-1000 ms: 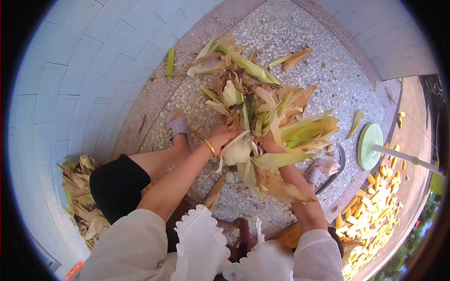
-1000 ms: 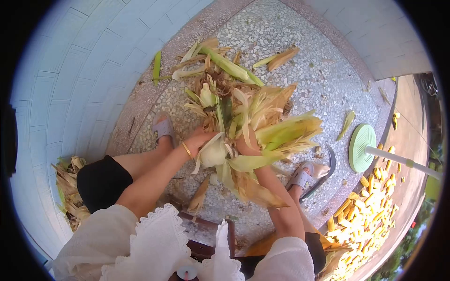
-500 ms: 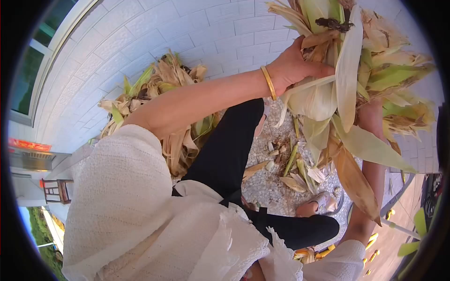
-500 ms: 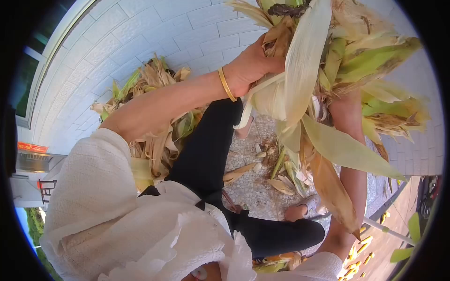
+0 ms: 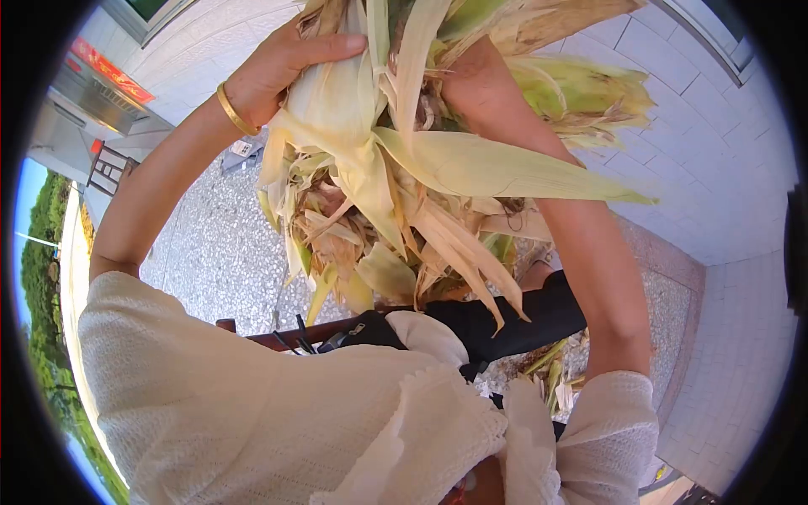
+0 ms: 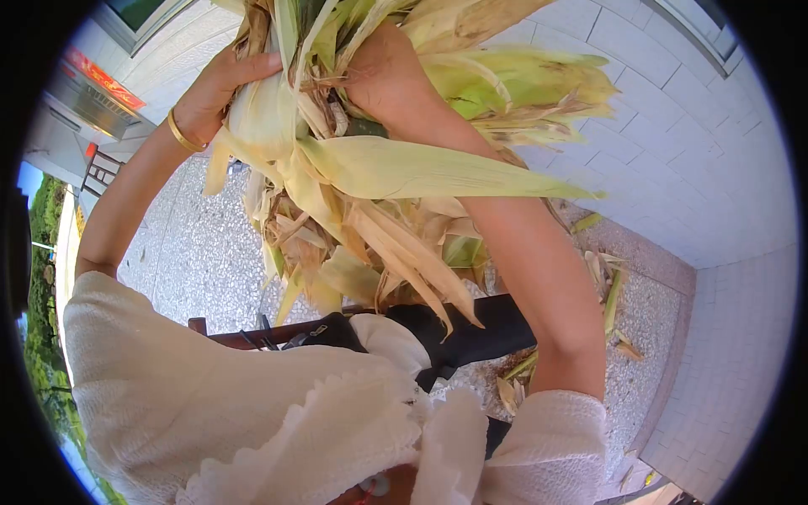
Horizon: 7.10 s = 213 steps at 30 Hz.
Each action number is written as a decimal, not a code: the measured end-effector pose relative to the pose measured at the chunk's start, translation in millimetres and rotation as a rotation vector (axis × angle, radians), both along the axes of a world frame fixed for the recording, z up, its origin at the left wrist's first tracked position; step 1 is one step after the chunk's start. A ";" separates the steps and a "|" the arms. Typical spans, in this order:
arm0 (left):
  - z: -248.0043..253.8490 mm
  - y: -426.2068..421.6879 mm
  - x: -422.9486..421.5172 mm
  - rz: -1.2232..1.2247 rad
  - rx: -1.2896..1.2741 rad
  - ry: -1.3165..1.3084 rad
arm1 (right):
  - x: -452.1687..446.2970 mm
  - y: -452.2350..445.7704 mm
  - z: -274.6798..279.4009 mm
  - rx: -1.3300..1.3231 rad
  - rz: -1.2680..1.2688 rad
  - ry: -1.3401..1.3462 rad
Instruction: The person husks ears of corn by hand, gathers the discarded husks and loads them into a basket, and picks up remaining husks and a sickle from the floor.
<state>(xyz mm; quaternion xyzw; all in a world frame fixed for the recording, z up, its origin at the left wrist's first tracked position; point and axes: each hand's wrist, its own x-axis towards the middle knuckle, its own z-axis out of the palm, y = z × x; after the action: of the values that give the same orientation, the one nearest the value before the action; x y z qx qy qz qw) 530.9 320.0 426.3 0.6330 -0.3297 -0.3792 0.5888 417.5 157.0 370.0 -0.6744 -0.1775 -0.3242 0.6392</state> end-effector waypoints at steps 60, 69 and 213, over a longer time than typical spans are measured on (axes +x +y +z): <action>-53.6 -129.3 -43.3 -0.660 0.488 -1.232 | -483.7 -111.1 -209.8 0.477 -1.235 0.957; -170.0 -364.9 -311.3 -1.446 0.153 -1.511 | -679.8 -28.6 -449.3 0.712 -1.662 1.352; -291.7 -42.0 73.6 -0.373 1.123 -1.024 | 51.8 6.0 -283.1 -1.200 -0.617 1.075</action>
<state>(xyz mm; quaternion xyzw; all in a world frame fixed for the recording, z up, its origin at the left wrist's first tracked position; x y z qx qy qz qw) 604.6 278.0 134.6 0.8664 -0.4200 -0.2426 -0.1184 469.3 162.9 86.9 -0.9780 0.1993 0.0285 0.0554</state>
